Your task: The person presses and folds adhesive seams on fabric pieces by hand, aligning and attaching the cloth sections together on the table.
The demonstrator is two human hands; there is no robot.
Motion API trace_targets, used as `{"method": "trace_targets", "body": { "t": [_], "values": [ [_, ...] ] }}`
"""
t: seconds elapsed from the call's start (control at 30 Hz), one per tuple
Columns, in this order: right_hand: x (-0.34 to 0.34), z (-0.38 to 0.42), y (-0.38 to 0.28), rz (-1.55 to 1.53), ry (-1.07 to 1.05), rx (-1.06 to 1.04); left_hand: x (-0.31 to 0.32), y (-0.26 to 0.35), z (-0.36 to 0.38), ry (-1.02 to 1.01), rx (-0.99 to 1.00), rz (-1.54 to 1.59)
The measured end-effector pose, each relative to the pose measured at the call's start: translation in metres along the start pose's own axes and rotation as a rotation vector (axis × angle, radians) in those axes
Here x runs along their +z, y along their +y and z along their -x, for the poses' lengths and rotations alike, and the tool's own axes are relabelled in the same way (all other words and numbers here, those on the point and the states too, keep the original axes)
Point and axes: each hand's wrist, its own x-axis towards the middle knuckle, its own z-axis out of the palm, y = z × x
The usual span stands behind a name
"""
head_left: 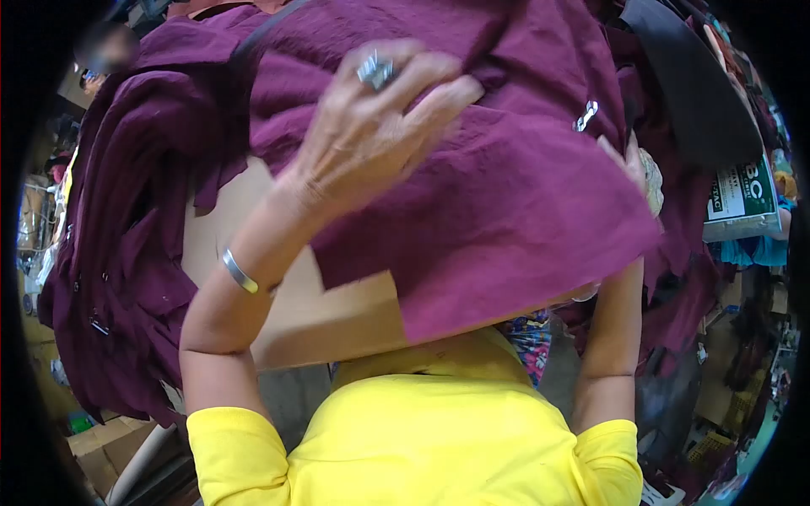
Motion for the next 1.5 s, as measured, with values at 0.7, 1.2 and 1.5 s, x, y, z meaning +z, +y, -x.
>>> {"method": "trace_targets", "body": {
  "t": [0.7, 1.2, 1.5],
  "values": [
    [-0.008, 0.017, 0.036, -0.059, -0.045, -0.01, -0.057, 0.06, 0.049, -0.286, -0.427, 0.928],
    [-0.017, 0.015, 0.042, -0.072, -0.113, 0.013, -0.024, 0.083, 0.101, -0.714, -0.384, 0.395],
    [0.035, 0.004, 0.001, -0.09, -0.251, -0.01, -0.08, -0.006, 0.09, -0.068, -0.494, -0.229]
  ]
}}
